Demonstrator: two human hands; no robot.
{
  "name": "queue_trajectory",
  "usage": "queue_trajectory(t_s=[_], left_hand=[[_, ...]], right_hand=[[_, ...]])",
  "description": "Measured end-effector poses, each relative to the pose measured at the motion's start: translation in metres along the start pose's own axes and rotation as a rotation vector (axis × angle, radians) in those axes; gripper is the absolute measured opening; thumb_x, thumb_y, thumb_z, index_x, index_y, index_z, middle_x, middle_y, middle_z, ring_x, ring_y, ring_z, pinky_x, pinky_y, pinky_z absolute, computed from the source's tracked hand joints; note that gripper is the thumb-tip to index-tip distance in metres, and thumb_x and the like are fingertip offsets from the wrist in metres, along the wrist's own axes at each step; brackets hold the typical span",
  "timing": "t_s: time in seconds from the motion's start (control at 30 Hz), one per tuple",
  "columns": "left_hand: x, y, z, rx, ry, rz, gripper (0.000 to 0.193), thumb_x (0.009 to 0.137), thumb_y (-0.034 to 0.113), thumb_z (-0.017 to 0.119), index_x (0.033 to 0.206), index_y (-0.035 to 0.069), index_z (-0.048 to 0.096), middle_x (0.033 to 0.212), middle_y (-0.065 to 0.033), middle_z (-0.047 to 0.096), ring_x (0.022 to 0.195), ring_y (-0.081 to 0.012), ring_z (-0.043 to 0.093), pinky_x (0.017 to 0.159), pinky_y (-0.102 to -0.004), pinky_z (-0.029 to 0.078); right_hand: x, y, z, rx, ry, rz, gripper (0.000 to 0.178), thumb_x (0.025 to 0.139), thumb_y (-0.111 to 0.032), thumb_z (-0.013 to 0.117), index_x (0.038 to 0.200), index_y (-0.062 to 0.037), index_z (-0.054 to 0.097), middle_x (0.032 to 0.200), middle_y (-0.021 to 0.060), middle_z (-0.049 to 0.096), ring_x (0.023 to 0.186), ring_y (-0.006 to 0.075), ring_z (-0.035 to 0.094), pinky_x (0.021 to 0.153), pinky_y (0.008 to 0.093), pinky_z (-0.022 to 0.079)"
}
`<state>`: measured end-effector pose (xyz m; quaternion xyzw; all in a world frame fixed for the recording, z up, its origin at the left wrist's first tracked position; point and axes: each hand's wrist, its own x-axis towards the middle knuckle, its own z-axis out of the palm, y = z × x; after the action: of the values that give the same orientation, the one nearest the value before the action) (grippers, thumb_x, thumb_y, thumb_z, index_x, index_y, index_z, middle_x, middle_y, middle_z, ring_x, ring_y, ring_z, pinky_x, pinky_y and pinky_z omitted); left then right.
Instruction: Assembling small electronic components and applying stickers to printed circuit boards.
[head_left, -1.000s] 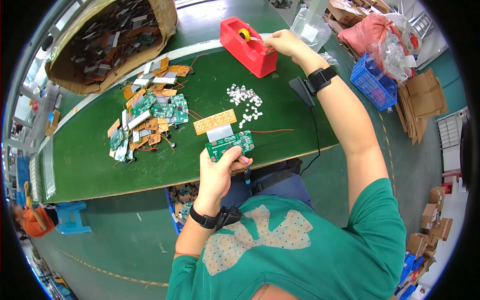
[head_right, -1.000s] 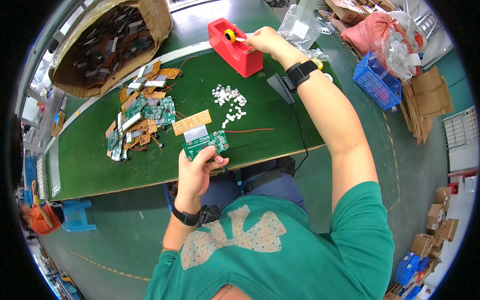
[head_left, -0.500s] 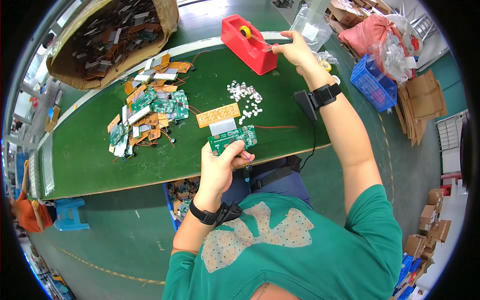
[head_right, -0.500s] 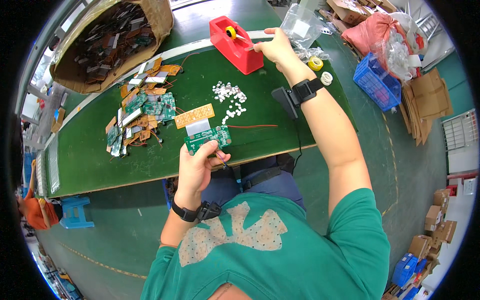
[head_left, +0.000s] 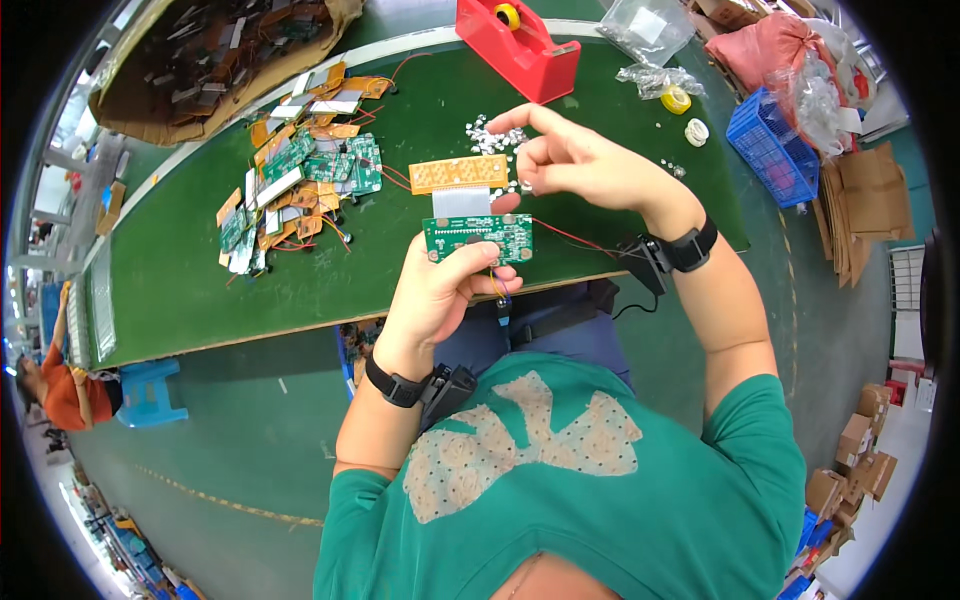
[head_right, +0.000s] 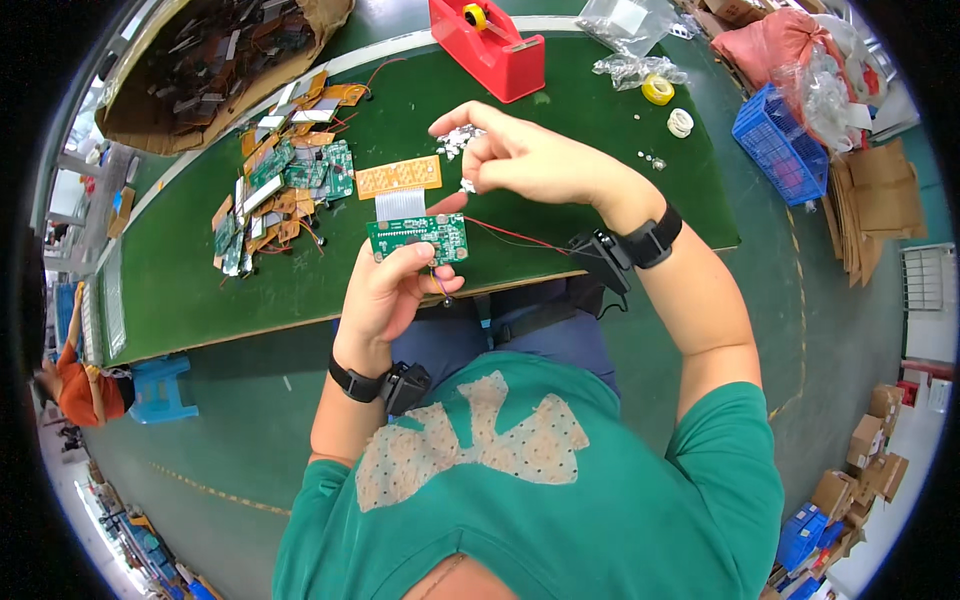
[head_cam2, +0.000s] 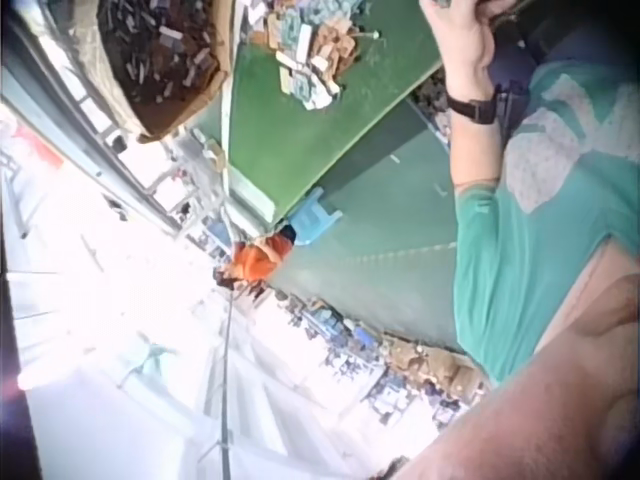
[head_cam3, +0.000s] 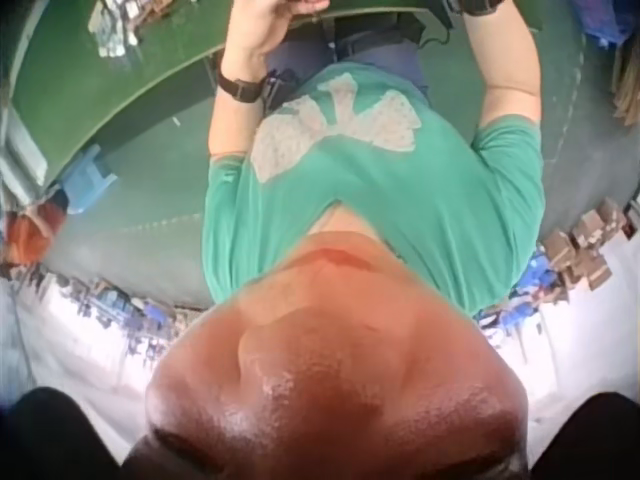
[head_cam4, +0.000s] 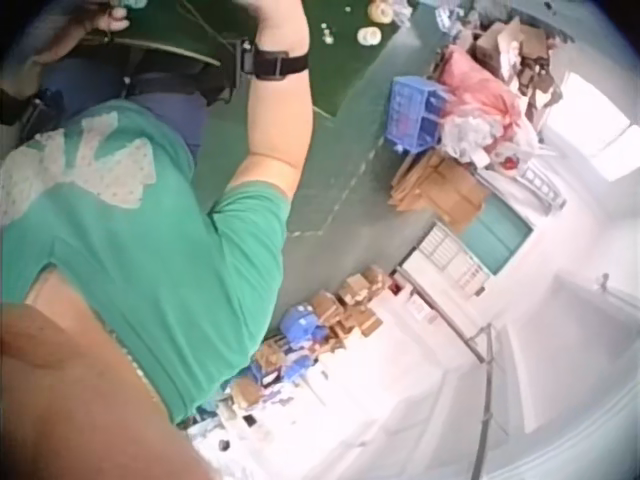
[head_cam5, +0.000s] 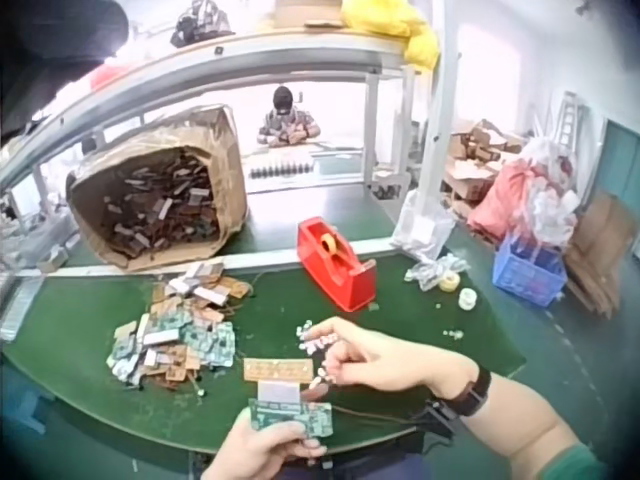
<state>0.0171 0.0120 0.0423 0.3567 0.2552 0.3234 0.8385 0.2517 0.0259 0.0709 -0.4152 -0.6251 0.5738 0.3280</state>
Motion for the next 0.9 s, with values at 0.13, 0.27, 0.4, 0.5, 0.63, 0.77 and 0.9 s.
queue_trajectory(t_s=[0.13, 0.27, 0.4, 0.5, 0.63, 0.77, 0.9], left_hand=[[-0.002, -0.002, 0.004, -0.048, -0.036, -0.037, 0.045, 0.086, 0.001, 0.059, 0.129, -0.007, 0.05, 0.1, -0.012, 0.065, 0.074, -0.015, 0.065, 0.068, -0.0331, 0.062], [-0.007, -0.007, 0.002, -0.013, -0.022, -0.03, 0.041, 0.086, 0.001, 0.059, 0.126, -0.007, 0.053, 0.096, -0.0121, 0.066, 0.074, -0.0156, 0.065, 0.068, -0.0334, 0.062], [-0.007, -0.011, -0.007, 0.015, 0.01, -0.023, 0.042, 0.086, 0.003, 0.057, 0.125, -0.009, 0.049, 0.102, -0.0161, 0.065, 0.072, -0.0163, 0.066, 0.066, -0.0354, 0.063], [-0.011, -0.007, -0.004, -0.028, 0.025, 0.031, 0.044, 0.086, 0.001, 0.055, 0.127, -0.009, 0.047, 0.117, -0.0229, 0.059, 0.071, -0.0156, 0.066, 0.066, -0.0345, 0.063], [-0.013, -0.001, 0.003, -0.054, 0.006, 0.065, 0.047, 0.085, -0.001, 0.054, 0.13, -0.01, 0.043, 0.136, -0.0293, 0.046, 0.07, -0.0148, 0.065, 0.065, -0.034, 0.062], [-0.013, -0.002, 0.002, -0.032, 0.002, 0.039, 0.043, 0.085, 0.001, 0.055, 0.127, -0.009, 0.048, 0.13, -0.0268, 0.053, 0.07, -0.0142, 0.065, 0.065, -0.0339, 0.062], [-0.015, -0.002, 0.002, -0.046, 0.021, 0.058, 0.038, 0.086, 0.002, 0.055, 0.122, -0.01, 0.051, 0.126, -0.0248, 0.056, 0.07, -0.0136, 0.065, 0.065, -0.0339, 0.062]], right_hand=[[-0.004, 0.0, 0.018, -0.034, 0.025, -0.06, 0.053, 0.083, 0.001, 0.052, 0.134, -0.0034, 0.038, 0.076, 0.0001, 0.051, 0.073, 0.0092, 0.054, 0.071, 0.0287, 0.047], [-0.012, -0.024, 0.03, -0.671, 0.115, -0.06, 0.054, 0.08, 0.002, 0.057, 0.131, -0.0048, 0.042, 0.081, 0.0067, 0.055, 0.073, 0.0177, 0.059, 0.074, 0.0346, 0.049], [-0.012, -0.003, 0.035, -0.893, 0.448, -0.494, 0.048, 0.079, -0.004, 0.064, 0.125, -0.0052, 0.05, 0.084, 0.0073, 0.057, 0.072, 0.017, 0.058, 0.067, 0.0328, 0.047], [-0.019, -0.009, 0.031, -0.46, 0.41, -0.066, 0.038, 0.082, -0.008, 0.066, 0.118, -0.0023, 0.055, 0.087, 0.0022, 0.059, 0.071, 0.0087, 0.054, 0.066, 0.0267, 0.046], [-0.019, 0.011, 0.02, 0.116, 0.305, 0.14, 0.018, 0.086, -0.015, 0.067, 0.098, -0.0017, 0.065, 0.082, -0.0028, 0.06, 0.068, 0.0034, 0.049, 0.06, 0.0187, 0.04], [-0.015, 0.02, 0.023, 0.342, 0.188, 0.187, 0.012, 0.086, -0.016, 0.067, 0.09, -0.0038, 0.065, 0.077, -0.0039, 0.059, 0.068, 0.0025, 0.049, 0.059, 0.0182, 0.039], [-0.01, 0.01, 0.028, 0.165, 0.22, 0.119, 0.012, 0.086, -0.013, 0.064, 0.085, -0.0013, 0.066, 0.072, -0.002, 0.059, 0.069, 0.0059, 0.053, 0.065, 0.0221, 0.044]])
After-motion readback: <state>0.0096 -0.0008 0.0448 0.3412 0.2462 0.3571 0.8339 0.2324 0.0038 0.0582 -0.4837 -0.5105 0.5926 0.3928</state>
